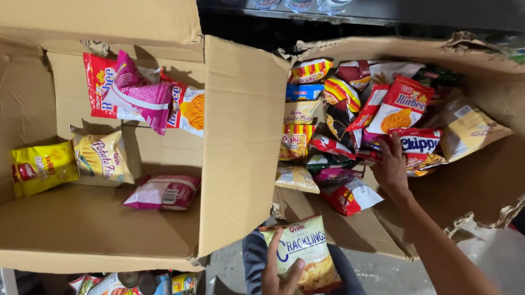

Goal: Picking up bags of snacks from a box and arranging them on shelves.

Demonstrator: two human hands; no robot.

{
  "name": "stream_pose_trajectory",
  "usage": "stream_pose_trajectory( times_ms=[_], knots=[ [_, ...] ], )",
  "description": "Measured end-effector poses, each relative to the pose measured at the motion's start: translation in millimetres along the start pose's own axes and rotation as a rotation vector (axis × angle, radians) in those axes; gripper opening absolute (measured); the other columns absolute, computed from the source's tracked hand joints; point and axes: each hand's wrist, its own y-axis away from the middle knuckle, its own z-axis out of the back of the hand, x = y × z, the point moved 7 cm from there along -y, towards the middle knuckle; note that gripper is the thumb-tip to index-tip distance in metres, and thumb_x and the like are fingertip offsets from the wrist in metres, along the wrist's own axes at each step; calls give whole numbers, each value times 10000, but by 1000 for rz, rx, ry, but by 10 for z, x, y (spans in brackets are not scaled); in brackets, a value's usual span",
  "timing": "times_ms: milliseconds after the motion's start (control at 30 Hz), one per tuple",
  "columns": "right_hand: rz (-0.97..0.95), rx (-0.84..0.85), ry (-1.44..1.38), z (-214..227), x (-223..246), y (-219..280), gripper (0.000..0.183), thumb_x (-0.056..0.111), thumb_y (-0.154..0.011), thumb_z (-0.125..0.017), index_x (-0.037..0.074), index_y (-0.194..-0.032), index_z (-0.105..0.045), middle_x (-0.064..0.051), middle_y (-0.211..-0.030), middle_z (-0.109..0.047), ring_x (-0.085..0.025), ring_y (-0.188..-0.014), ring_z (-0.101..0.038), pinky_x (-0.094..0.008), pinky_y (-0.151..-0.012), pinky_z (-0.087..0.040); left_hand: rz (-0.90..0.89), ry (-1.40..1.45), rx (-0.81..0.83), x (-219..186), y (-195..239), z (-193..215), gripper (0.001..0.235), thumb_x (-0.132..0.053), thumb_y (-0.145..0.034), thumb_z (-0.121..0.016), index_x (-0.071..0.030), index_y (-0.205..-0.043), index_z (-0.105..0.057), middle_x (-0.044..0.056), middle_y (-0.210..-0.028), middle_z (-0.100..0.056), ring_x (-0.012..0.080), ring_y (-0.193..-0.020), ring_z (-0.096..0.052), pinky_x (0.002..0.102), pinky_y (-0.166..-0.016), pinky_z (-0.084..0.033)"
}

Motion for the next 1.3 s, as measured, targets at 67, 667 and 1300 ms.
stream_pose_trajectory(
  times_ms=[67,667,1300],
  knots=[
    [-52,-48,-73,-10,-7,-12,744,130,-877,-662,139,-1561,-370,-245,-1651,-251,-498,-1427,-432,-559,-1117,-444,11,18,-5,10,12,4,710,-57,-907,-684,-10,-1535,-356,213,-1369,-650,229,-1234,-628,347,-1063,-456],
    [175,433,278,-15,1372,-286,921,633,-780,-721,247,-1557,-411,-189,-1621,-323,-446,-1415,-335,-611,-1085,-363,-183,144,144,428,-253,-335,733,-43,-931,-685,54,-1556,-314,250,-1483,-571,280,-1370,-572,391,-1164,-399],
    [551,-36,315,-1185,624,-1424,387,473,-983,-642,400,-1360,-694,-314,-1299,-596,-496,-1189,-612,-519,-897,-518,-74,-238,18,-2,-527,-569,584,-105,-940,-685,-39,-1485,-487,178,-1429,-620,222,-1322,-599,343,-1085,-440]
  ],
)
